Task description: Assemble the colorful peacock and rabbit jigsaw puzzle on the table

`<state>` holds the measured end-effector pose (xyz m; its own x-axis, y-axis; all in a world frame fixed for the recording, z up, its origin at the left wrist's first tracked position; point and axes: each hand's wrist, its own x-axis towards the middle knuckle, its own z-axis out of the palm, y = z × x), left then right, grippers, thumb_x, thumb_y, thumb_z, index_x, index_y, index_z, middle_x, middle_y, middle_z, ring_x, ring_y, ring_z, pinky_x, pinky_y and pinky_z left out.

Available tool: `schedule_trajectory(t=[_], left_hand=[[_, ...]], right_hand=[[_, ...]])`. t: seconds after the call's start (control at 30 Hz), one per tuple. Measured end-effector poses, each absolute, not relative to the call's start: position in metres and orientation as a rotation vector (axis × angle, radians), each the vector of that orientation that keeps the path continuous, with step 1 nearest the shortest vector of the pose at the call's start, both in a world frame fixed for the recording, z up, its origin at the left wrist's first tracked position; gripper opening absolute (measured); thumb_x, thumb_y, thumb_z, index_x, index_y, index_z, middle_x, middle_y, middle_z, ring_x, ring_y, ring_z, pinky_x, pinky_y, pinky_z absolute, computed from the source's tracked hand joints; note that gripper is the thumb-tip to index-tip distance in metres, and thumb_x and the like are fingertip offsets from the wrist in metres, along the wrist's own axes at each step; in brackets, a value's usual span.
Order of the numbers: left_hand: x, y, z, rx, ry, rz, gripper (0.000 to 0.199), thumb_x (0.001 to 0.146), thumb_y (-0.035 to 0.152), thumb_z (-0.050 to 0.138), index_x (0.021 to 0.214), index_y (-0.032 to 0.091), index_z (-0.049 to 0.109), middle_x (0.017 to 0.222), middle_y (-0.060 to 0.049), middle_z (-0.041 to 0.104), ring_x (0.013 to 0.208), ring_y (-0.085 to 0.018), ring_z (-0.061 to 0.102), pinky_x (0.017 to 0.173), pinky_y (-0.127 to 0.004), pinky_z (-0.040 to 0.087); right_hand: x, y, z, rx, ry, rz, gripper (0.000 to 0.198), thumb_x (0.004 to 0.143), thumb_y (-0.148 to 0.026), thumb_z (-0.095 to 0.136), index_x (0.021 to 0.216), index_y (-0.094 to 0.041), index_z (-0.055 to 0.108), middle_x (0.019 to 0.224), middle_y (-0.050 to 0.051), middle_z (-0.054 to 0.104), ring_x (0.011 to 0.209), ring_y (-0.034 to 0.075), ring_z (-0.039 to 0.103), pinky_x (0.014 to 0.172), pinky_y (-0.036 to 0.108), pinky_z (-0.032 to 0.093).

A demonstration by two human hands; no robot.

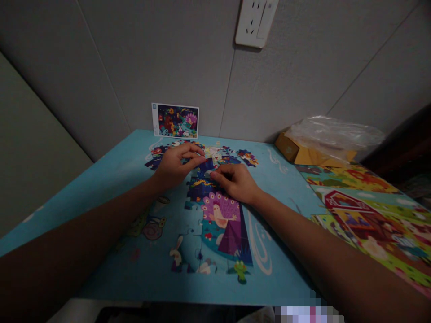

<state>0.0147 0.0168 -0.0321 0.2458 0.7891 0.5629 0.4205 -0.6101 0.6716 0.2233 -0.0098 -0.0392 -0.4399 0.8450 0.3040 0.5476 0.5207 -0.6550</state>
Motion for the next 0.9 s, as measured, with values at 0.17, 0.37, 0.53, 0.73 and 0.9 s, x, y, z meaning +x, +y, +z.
schedule_trajectory(t=[0.17, 0.37, 0.53, 0.73, 0.9], left_hand=[[0.011, 0.0176, -0.0355, 2.32, 1.043, 1.252, 0.044, 0.08, 0.044, 0.072, 0.116, 0.019, 0.068, 0.11, -0.008, 0.073, 0.098, -0.022, 0.067, 0.092, -0.036, 0.053], [0.0091, 0.0206, -0.0402, 2.587, 1.018, 1.143, 0.064, 0.08, 0.035, 0.074, 0.137, 0.016, 0.054, 0.118, -0.011, 0.066, 0.108, -0.026, 0.06, 0.096, -0.041, 0.049], [0.0091, 0.0196, -0.0382, 2.604, 1.052, 1.172, 0.049, 0.082, 0.032, 0.072, 0.127, 0.018, 0.059, 0.114, -0.009, 0.067, 0.104, -0.024, 0.06, 0.094, -0.038, 0.049], [0.0086, 0.0195, -0.0378, 2.633, 1.013, 1.205, 0.043, 0.082, 0.034, 0.071, 0.121, 0.019, 0.06, 0.115, -0.009, 0.067, 0.105, -0.024, 0.06, 0.094, -0.038, 0.048], [0.0071, 0.0226, -0.0344, 2.667, 1.03, 1.226, 0.043, 0.084, 0.041, 0.068, 0.121, 0.019, 0.06, 0.119, -0.009, 0.066, 0.112, -0.027, 0.058, 0.101, -0.041, 0.044]], right_hand=[[0.2244, -0.009, -0.0403, -1.181, -1.99, 0.704, 0.039, 0.089, -0.046, 0.051, 0.064, -0.017, 0.06, 0.053, -0.002, 0.048, 0.052, 0.01, 0.04, 0.052, 0.025, 0.027], [0.225, -0.0078, -0.0418, -1.165, -1.884, 0.831, 0.038, 0.086, -0.048, 0.052, 0.071, -0.016, 0.067, 0.052, -0.003, 0.05, 0.048, 0.01, 0.039, 0.049, 0.025, 0.029], [0.2249, -0.0079, -0.0414, -1.179, -1.864, 0.88, 0.04, 0.085, -0.05, 0.054, 0.071, -0.016, 0.068, 0.05, -0.003, 0.05, 0.046, 0.01, 0.037, 0.047, 0.025, 0.028], [0.2247, -0.0088, -0.0421, -1.157, -1.845, 0.928, 0.041, 0.083, -0.053, 0.056, 0.071, -0.016, 0.069, 0.05, -0.003, 0.05, 0.045, 0.009, 0.038, 0.047, 0.025, 0.028], [0.2292, -0.0018, -0.0409, -1.157, -1.682, 0.926, 0.036, 0.078, -0.05, 0.058, 0.067, -0.017, 0.066, 0.049, -0.002, 0.048, 0.046, 0.01, 0.036, 0.048, 0.026, 0.026]])
